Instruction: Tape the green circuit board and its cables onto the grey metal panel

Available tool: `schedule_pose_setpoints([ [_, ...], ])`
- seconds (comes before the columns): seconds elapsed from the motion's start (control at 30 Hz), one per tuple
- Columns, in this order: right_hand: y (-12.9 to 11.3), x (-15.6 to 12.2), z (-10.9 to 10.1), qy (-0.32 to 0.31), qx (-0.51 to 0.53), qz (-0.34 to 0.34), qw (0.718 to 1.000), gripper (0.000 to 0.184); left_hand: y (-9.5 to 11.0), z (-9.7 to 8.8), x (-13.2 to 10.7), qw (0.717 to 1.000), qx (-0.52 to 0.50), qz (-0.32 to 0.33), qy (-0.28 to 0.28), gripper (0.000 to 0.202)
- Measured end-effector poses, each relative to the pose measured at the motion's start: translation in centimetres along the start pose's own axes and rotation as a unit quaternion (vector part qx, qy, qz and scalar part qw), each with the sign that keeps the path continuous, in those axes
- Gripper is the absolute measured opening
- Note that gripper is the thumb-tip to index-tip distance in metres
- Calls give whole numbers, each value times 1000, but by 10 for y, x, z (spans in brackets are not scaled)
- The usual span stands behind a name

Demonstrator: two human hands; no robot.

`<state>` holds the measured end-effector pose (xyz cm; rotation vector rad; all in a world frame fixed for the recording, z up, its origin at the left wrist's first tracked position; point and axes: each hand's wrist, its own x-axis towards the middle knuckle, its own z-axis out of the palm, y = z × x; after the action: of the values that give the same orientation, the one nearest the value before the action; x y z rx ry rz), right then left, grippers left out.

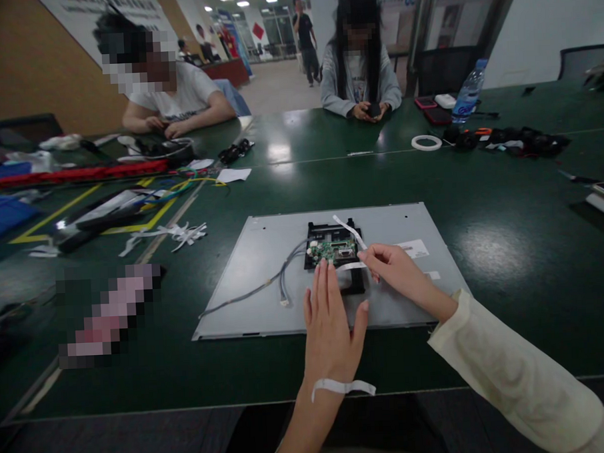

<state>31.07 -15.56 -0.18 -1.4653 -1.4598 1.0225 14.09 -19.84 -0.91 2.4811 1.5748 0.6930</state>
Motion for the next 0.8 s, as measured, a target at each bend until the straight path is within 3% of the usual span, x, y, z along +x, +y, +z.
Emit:
schedule_pose_setpoints([
  [0.47, 8, -1, -4, 35, -200, -40, 978, 38, 2, 2, -1, 997, 46, 42, -49, 55],
  [0.6, 6, -2, -3, 49, -329, -36, 942, 36, 3, 3, 0, 996, 59, 37, -50, 54],
  [0.8, 2, -9, 5, 60, -509, -35, 858, 32, 3, 4, 1, 997, 57, 25, -52, 52],
])
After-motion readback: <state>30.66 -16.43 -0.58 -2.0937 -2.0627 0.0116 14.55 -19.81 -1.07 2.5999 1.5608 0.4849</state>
